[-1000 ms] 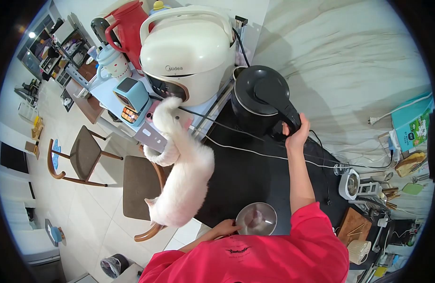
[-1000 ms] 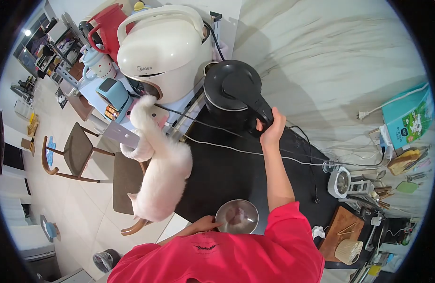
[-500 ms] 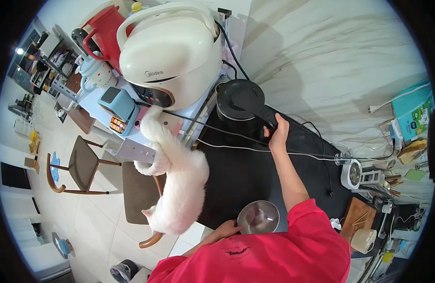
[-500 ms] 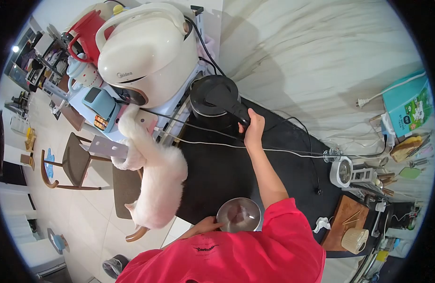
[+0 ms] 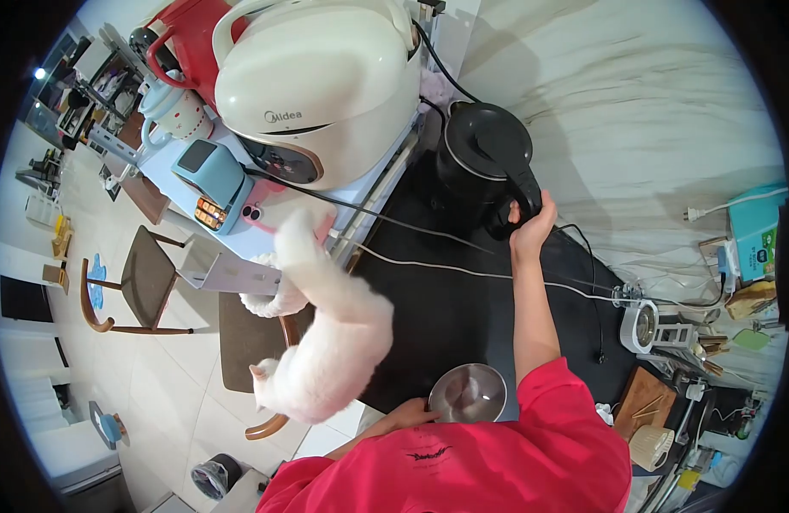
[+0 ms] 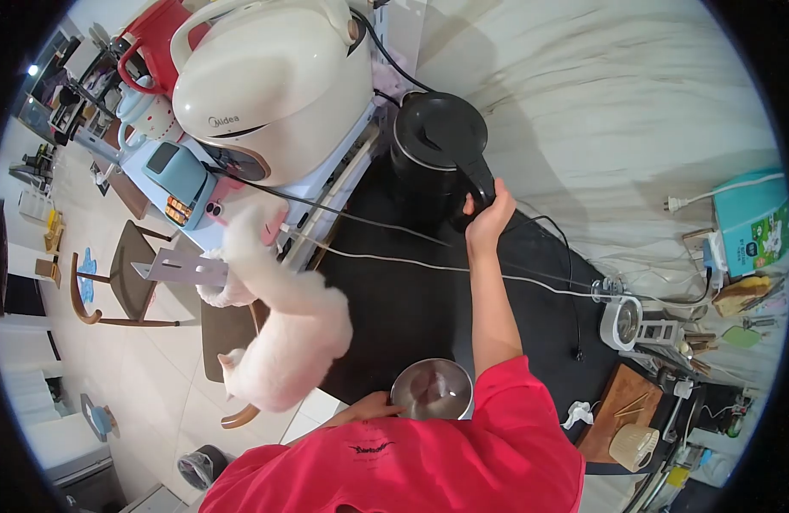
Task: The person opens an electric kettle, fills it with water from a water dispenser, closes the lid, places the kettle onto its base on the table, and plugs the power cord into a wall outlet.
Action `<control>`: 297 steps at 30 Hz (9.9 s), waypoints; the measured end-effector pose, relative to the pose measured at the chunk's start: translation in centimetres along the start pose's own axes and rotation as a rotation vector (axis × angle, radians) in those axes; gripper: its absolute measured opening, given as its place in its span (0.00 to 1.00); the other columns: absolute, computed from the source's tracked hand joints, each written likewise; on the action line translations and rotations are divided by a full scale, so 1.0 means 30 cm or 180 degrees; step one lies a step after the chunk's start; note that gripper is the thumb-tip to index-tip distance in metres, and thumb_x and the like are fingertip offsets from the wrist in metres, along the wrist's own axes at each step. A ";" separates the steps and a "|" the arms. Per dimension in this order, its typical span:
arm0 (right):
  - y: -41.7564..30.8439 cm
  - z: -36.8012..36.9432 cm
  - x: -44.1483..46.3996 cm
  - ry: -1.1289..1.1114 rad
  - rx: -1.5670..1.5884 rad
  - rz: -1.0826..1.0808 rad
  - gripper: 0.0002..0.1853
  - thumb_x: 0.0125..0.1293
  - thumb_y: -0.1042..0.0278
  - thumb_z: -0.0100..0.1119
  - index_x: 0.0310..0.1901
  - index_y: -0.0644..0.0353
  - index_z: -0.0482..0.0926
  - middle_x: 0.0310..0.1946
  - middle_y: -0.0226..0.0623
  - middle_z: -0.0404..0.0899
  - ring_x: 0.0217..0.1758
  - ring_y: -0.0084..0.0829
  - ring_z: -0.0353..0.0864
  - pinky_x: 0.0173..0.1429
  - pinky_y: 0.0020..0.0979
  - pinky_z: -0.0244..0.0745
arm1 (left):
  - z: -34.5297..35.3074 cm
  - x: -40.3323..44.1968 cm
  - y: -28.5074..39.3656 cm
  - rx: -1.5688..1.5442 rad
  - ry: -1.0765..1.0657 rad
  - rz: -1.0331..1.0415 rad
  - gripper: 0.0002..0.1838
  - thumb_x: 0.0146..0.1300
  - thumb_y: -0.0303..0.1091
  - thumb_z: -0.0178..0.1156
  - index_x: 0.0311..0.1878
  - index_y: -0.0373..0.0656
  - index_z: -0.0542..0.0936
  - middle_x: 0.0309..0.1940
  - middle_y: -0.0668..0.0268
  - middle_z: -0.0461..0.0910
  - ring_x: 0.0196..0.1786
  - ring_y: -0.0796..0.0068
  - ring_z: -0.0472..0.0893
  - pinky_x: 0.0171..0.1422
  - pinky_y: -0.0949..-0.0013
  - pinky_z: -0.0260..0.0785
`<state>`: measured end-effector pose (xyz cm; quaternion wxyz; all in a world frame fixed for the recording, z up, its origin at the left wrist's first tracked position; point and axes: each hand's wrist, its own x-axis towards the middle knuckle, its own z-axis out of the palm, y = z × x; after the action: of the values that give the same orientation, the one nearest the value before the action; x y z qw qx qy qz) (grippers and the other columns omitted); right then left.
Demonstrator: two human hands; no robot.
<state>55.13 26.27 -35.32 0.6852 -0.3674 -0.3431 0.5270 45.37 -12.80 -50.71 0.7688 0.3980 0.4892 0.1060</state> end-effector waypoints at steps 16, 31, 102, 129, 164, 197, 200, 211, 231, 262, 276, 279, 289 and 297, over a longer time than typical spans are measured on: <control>0.144 0.057 0.112 0.0409 0.0046 0.0064 0.24 0.72 0.57 0.41 0.23 0.65 0.73 0.15 0.39 0.72 0.12 0.31 0.67 0.20 0.30 0.62 | -0.012 -0.056 0.089 0.0090 0.0081 -0.0108 0.21 0.59 0.41 0.65 0.46 0.32 0.81 0.39 0.54 0.83 0.44 0.61 0.82 0.49 0.64 0.74; 0.146 0.022 0.023 0.0442 -0.0304 -0.0015 0.30 0.75 0.52 0.34 0.20 0.65 0.70 0.10 0.39 0.69 0.11 0.32 0.68 0.22 0.31 0.66 | 0.070 -0.103 0.100 0.0188 0.0499 -0.0072 0.21 0.58 0.42 0.67 0.46 0.34 0.78 0.40 0.55 0.80 0.44 0.59 0.80 0.49 0.61 0.72; 0.045 -0.016 0.147 -0.0114 -0.0050 0.0399 0.26 0.73 0.60 0.43 0.20 0.69 0.73 0.13 0.37 0.73 0.11 0.25 0.67 0.20 0.28 0.61 | -1.256 0.620 0.993 0.0040 0.2183 0.0717 0.27 0.72 0.49 0.40 0.65 0.40 0.71 0.54 0.59 0.77 0.50 0.63 0.79 0.58 0.61 0.68; -0.027 -0.222 0.202 -0.0922 -0.0485 0.0650 0.28 0.74 0.53 0.40 0.19 0.65 0.72 0.11 0.38 0.70 0.10 0.28 0.67 0.22 0.29 0.66 | -1.112 0.569 0.945 -0.1324 0.1184 0.0774 0.16 0.71 0.43 0.43 0.33 0.50 0.79 0.26 0.75 0.79 0.29 0.80 0.73 0.40 0.74 0.63; -0.625 -0.705 -0.472 -0.0653 -0.3300 -0.1660 0.16 0.60 0.67 0.64 0.50 0.55 0.80 0.44 0.39 0.82 0.50 0.44 0.80 0.56 0.41 0.75 | -1.135 0.293 1.027 0.3357 0.2216 -0.0008 0.22 0.58 0.44 0.59 0.49 0.35 0.83 0.44 0.49 0.83 0.50 0.54 0.80 0.55 0.60 0.71; -0.838 -1.236 0.313 0.1157 0.0536 -0.1795 0.22 0.69 0.70 0.61 0.57 0.73 0.64 0.44 0.47 0.80 0.43 0.38 0.86 0.53 0.35 0.82 | 0.166 -0.671 1.275 0.3338 0.1355 0.0952 0.25 0.70 0.35 0.53 0.69 0.40 0.70 0.64 0.59 0.76 0.68 0.63 0.72 0.71 0.64 0.60; -0.863 -1.193 0.386 0.1035 -0.0103 -0.2055 0.17 0.71 0.69 0.58 0.54 0.73 0.68 0.44 0.49 0.80 0.45 0.40 0.85 0.53 0.35 0.83 | 0.150 -0.707 1.189 0.2687 0.1313 0.1012 0.25 0.70 0.34 0.52 0.69 0.38 0.70 0.64 0.56 0.75 0.68 0.63 0.72 0.71 0.64 0.59; -0.934 -1.088 0.406 0.1419 -0.0863 -0.2484 0.17 0.66 0.70 0.64 0.48 0.72 0.71 0.30 0.42 0.82 0.29 0.32 0.86 0.36 0.30 0.81 | 0.105 -0.726 0.966 0.1600 0.1640 0.0945 0.27 0.71 0.35 0.52 0.71 0.35 0.66 0.63 0.55 0.76 0.69 0.65 0.70 0.74 0.64 0.55; -0.969 -1.072 0.418 0.2214 -0.3386 -0.2855 0.18 0.66 0.67 0.61 0.48 0.71 0.69 0.35 0.57 0.81 0.41 0.57 0.81 0.44 0.44 0.75 | 0.127 -0.701 0.953 0.1623 0.1816 0.0891 0.25 0.71 0.36 0.52 0.68 0.34 0.69 0.62 0.54 0.77 0.68 0.64 0.72 0.73 0.65 0.57; -0.856 -1.447 0.551 0.1101 -0.0007 -0.0921 0.18 0.69 0.61 0.62 0.52 0.64 0.74 0.44 0.39 0.78 0.47 0.36 0.79 0.53 0.34 0.78 | 0.198 -0.970 0.718 0.1093 0.2833 0.1015 0.23 0.73 0.35 0.49 0.68 0.36 0.70 0.60 0.61 0.79 0.64 0.71 0.74 0.71 0.66 0.60; -0.466 -0.147 -0.163 -0.1429 -0.3769 -0.2942 0.23 0.63 0.70 0.57 0.60 0.64 0.72 0.56 0.50 0.77 0.59 0.50 0.75 0.64 0.42 0.69 | 0.313 -1.188 0.222 0.0219 0.3535 0.1637 0.20 0.75 0.30 0.48 0.66 0.36 0.71 0.55 0.58 0.82 0.60 0.71 0.77 0.66 0.70 0.64; -0.271 -0.033 -0.030 -0.1385 -0.4183 -0.2673 0.24 0.60 0.71 0.57 0.58 0.69 0.71 0.55 0.58 0.76 0.58 0.56 0.75 0.63 0.46 0.70 | 0.306 -1.226 0.131 -0.0119 0.3547 0.1668 0.20 0.74 0.30 0.47 0.67 0.35 0.71 0.55 0.57 0.81 0.61 0.69 0.76 0.68 0.67 0.62; -0.096 -0.011 0.102 -0.1246 -0.5159 -0.1986 0.35 0.59 0.70 0.58 0.68 0.72 0.62 0.67 0.60 0.65 0.72 0.53 0.63 0.75 0.40 0.60 | -0.057 -1.248 0.086 -0.1091 0.3434 0.1299 0.20 0.72 0.31 0.53 0.65 0.37 0.73 0.54 0.58 0.81 0.58 0.71 0.78 0.61 0.66 0.69; -0.090 -0.010 0.109 -0.1228 -0.5040 -0.1730 0.38 0.55 0.67 0.59 0.68 0.73 0.63 0.68 0.60 0.64 0.74 0.51 0.61 0.77 0.40 0.55 | -0.392 -1.104 0.230 0.1083 0.3520 0.1652 0.15 0.70 0.34 0.55 0.54 0.35 0.78 0.49 0.51 0.81 0.54 0.57 0.79 0.61 0.62 0.68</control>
<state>57.34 28.93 -32.86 0.2591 -0.5464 -0.7964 0.0032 20.57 -20.56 -26.04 0.2778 0.5067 0.7116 0.3997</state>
